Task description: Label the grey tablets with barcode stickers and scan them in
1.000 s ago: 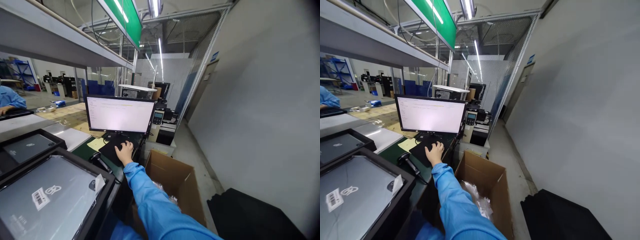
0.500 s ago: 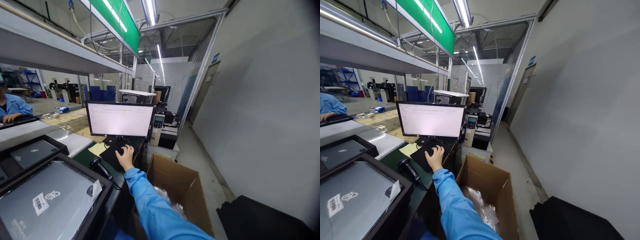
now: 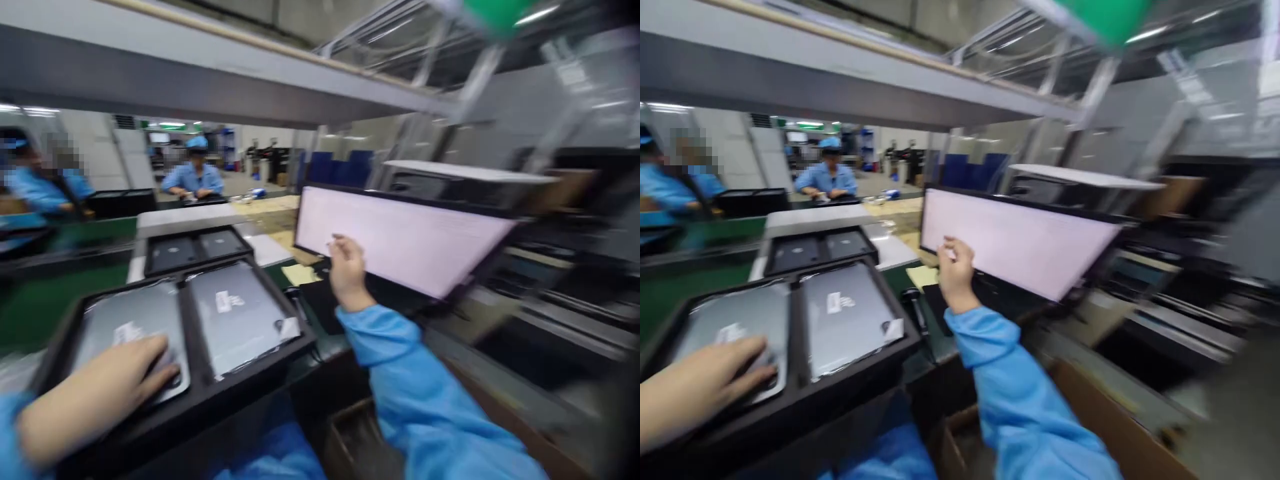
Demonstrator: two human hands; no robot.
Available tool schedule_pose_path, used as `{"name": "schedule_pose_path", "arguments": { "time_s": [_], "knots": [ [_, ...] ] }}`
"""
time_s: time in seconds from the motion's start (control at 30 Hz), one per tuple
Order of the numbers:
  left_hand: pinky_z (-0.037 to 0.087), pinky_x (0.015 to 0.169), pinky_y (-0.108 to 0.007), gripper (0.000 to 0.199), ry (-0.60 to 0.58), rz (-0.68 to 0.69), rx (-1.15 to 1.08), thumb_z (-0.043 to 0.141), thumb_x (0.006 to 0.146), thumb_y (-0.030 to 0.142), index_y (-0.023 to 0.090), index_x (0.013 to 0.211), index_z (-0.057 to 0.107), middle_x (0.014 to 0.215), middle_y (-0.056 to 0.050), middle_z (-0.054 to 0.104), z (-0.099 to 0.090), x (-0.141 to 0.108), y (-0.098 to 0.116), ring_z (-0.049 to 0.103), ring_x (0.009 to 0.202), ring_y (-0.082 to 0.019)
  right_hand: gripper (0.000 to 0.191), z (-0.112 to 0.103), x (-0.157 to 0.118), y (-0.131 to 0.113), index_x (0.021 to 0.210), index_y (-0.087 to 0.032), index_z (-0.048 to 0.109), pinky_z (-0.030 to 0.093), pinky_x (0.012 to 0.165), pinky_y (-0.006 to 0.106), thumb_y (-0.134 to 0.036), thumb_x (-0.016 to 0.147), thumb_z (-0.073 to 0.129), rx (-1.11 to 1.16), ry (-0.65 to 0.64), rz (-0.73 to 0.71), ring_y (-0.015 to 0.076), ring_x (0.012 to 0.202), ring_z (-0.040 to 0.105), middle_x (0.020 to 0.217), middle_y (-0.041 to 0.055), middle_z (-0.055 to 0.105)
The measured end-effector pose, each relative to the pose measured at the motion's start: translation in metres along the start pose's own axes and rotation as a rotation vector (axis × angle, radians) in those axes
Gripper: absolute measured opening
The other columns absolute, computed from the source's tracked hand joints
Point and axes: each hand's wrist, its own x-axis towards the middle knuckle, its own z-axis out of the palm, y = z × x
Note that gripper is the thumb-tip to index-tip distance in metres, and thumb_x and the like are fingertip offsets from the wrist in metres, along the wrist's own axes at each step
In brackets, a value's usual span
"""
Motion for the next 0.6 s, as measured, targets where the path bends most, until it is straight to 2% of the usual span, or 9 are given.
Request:
{"name": "schedule_pose_path", "arguments": {
  "time_s": [0.07,0.13,0.23,0.3,0.37,0.43,0.5,0.6],
  "knots": [
    [0.038,0.059,-0.033,0.039,0.027,-0.156,0.087,0.052,0.086,0.056,0.022,0.070,0.058,0.067,-0.006,0.064,-0.017,-0.018,-0.014,0.058,0.061,-0.024,0.013,0.020,0.011,-0.049,0.082,-0.020,0.064,0.047,0.100,0.040,-0.033,0.085,0.062,0.275,-0.223,-0.101,0.0230,0.109,0.062,0.108,0.0088,0.070],
    [0.044,0.065,-0.033,0.042,0.154,-0.306,-0.001,0.047,0.089,0.060,0.021,0.076,0.058,0.079,-0.008,0.070,-0.033,-0.035,-0.032,0.065,0.073,-0.025,0.013,0.037,0.008,-0.101,0.084,-0.020,0.068,0.053,0.089,0.035,-0.033,0.083,0.069,0.435,-0.576,-0.066,0.0200,0.094,0.067,0.095,0.0059,0.073],
    [0.053,0.071,-0.030,0.048,0.346,-0.484,-0.397,0.058,0.084,0.068,0.020,0.083,0.057,0.108,-0.011,0.074,-0.041,-0.060,-0.055,0.071,0.096,-0.027,0.011,0.060,-0.021,-0.169,0.083,-0.018,0.070,0.057,0.073,0.029,-0.028,0.082,0.074,0.474,-1.190,0.118,0.0173,0.077,0.070,0.081,0.0047,0.074],
    [0.056,0.075,-0.030,0.049,0.399,-0.513,-0.547,0.064,0.082,0.067,0.019,0.081,0.054,0.118,-0.012,0.072,-0.035,-0.074,-0.065,0.071,0.104,-0.027,0.008,0.082,-0.051,-0.199,0.083,-0.016,0.069,0.057,0.066,0.025,-0.020,0.082,0.076,0.388,-1.468,0.267,0.0165,0.074,0.072,0.078,0.0050,0.073],
    [0.057,0.080,-0.032,0.049,0.439,-0.488,-0.590,0.065,0.083,0.065,0.019,0.079,0.051,0.119,-0.013,0.072,-0.026,-0.081,-0.069,0.072,0.103,-0.027,0.008,0.108,-0.083,-0.215,0.084,-0.015,0.066,0.056,0.063,0.022,-0.013,0.083,0.074,0.299,-1.597,0.387,0.0152,0.072,0.073,0.077,0.0043,0.073],
    [0.057,0.081,-0.034,0.048,0.485,-0.449,-0.616,0.065,0.085,0.064,0.018,0.078,0.050,0.118,-0.013,0.073,-0.018,-0.085,-0.068,0.073,0.100,-0.028,0.011,0.136,-0.113,-0.219,0.082,-0.015,0.063,0.056,0.058,0.021,-0.010,0.084,0.073,0.210,-1.638,0.442,0.0138,0.066,0.071,0.074,0.0030,0.072],
    [0.058,0.081,-0.036,0.045,0.531,-0.411,-0.645,0.064,0.086,0.060,0.018,0.077,0.050,0.117,-0.013,0.073,-0.014,-0.086,-0.067,0.073,0.098,-0.028,0.015,0.160,-0.138,-0.215,0.078,-0.016,0.059,0.054,0.052,0.021,-0.014,0.084,0.073,0.125,-1.631,0.421,0.0135,0.057,0.068,0.066,0.0023,0.069],
    [0.057,0.085,-0.038,0.039,0.565,-0.373,-0.624,0.062,0.089,0.054,0.019,0.077,0.051,0.114,-0.012,0.073,-0.010,-0.089,-0.065,0.073,0.098,-0.028,0.021,0.185,-0.162,-0.208,0.075,-0.018,0.055,0.049,0.045,0.021,-0.016,0.080,0.075,0.063,-1.548,0.372,0.0147,0.050,0.064,0.054,0.0007,0.065]
  ]
}}
